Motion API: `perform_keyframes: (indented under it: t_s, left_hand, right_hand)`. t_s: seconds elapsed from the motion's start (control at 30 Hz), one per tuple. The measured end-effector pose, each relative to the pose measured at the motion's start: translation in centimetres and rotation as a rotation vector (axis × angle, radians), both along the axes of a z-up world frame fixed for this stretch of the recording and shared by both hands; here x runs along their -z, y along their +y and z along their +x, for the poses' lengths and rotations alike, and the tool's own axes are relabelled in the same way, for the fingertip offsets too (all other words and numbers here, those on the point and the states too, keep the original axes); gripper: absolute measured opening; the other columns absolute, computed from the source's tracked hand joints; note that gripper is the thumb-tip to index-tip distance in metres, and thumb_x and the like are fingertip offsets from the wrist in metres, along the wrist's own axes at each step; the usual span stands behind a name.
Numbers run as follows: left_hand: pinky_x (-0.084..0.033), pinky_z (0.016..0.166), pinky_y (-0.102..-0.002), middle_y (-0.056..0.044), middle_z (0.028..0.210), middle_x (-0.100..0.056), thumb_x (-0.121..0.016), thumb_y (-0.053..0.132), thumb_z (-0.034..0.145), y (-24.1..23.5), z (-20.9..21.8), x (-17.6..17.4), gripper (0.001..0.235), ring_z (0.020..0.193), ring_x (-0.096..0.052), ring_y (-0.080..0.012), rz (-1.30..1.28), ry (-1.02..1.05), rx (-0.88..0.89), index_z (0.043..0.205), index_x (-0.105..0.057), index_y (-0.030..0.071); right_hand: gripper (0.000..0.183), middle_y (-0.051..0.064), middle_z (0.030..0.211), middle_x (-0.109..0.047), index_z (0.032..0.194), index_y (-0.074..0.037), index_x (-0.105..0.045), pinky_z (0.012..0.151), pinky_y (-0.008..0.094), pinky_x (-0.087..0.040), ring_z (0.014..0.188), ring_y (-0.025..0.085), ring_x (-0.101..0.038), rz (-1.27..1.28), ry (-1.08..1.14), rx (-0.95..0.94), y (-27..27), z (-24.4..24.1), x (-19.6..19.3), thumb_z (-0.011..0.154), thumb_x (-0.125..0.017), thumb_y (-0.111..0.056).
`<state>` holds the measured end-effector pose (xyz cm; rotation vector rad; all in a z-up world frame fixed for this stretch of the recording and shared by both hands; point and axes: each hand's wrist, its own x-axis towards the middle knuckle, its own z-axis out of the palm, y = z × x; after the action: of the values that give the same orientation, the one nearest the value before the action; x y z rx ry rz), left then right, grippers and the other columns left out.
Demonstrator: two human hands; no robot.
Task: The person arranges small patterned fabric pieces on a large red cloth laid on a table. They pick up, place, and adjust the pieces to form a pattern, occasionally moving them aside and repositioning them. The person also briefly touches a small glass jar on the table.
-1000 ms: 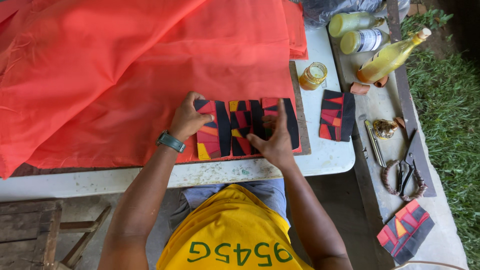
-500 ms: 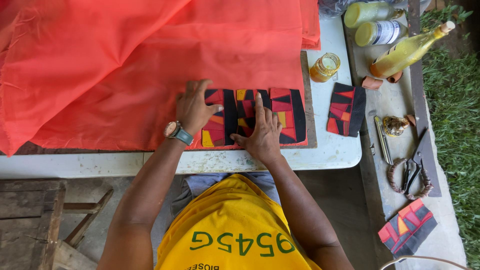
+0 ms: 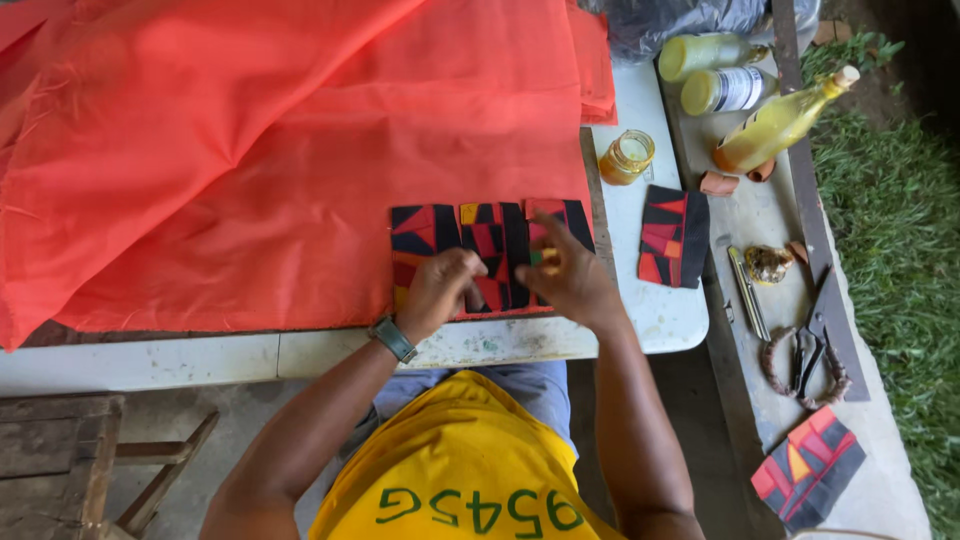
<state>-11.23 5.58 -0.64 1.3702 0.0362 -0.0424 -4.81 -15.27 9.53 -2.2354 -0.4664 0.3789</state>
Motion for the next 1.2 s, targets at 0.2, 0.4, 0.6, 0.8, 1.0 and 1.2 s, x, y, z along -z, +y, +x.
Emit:
perform_keyframes:
  t_s: [0.2,0.4,0.6,0.8,1.0,1.2]
  left_hand:
    - [-0.032,0.036,-0.023,-0.009,0.062,-0.068,-0.051,0.043,0.104,1.5,5.6,-0.3,0.043,0.042,-0.054,-0.0079,-0.093,-0.056,-0.008,0.099,-0.065,0.003]
    - [-0.037,0.038,-0.023,-0.008,0.068,-0.07,-0.053,0.049,0.104,1.6,10.2,-0.1,0.05,0.042,-0.05,-0.0077,0.145,0.05,0.189,0.095,-0.067,0.002]
    - [-0.034,0.036,-0.026,-0.009,0.06,-0.067,-0.054,0.051,0.1,2.5,14.4,1.5,0.048,0.041,-0.052,-0.0104,0.216,0.098,0.218,0.094,-0.066,0.004]
    - [-0.047,0.049,-0.027,-0.007,0.08,-0.062,-0.06,0.048,0.106,6.6,15.9,3.8,0.045,0.063,-0.066,-0.0152,-0.149,-0.076,0.022,0.105,-0.063,0.003]
    - [-0.031,0.036,-0.024,-0.006,0.099,-0.065,-0.059,0.041,0.098,10.8,13.9,3.4,0.031,0.063,-0.068,-0.0166,-0.29,-0.034,-0.197,0.104,-0.06,0.01]
    - [-0.029,0.035,-0.026,-0.009,0.098,-0.063,-0.06,0.041,0.1,10.0,11.6,2.2,0.035,0.058,-0.065,-0.0196,-0.317,-0.097,-0.289,0.1,-0.059,0.006]
  right_hand:
    - [0.058,0.008,0.113,-0.076,0.137,-0.008,-0.061,0.073,0.04,-0.057,0.087,0.027,-0.074,-0.197,-0.697,-0.573,-0.8,-10.1,-15.5,0.081,-0.07,-0.019]
    - [0.042,0.01,0.097,-0.072,0.133,-0.014,-0.062,0.054,0.028,-0.056,0.072,0.018,-0.072,-0.273,-1.121,-0.591,2.8,-12.7,-23.0,0.093,-0.07,-0.025]
    - [0.054,0.004,0.083,-0.067,0.141,-0.009,-0.062,0.038,0.032,-0.045,0.056,0.017,-0.065,-0.285,-0.963,-0.797,5.1,-10.6,-26.2,0.089,-0.071,-0.022]
    - [0.047,0.004,0.101,-0.075,0.131,-0.009,-0.057,0.078,0.032,-0.06,0.086,0.019,-0.076,0.266,-0.651,-0.401,3.2,-4.7,-15.5,0.089,-0.078,-0.01]
    - [0.105,0.0,0.121,-0.074,0.157,-0.008,-0.03,0.109,0.054,-0.035,0.123,0.028,-0.058,0.03,-0.377,-0.324,5.2,-3.0,2.0,0.073,-0.089,-0.032]
    - [0.116,-0.002,0.132,-0.07,0.161,-0.007,-0.02,0.116,0.054,-0.027,0.129,0.029,-0.052,-0.073,-0.363,-0.296,4.1,-3.3,7.9,0.072,-0.089,-0.033]
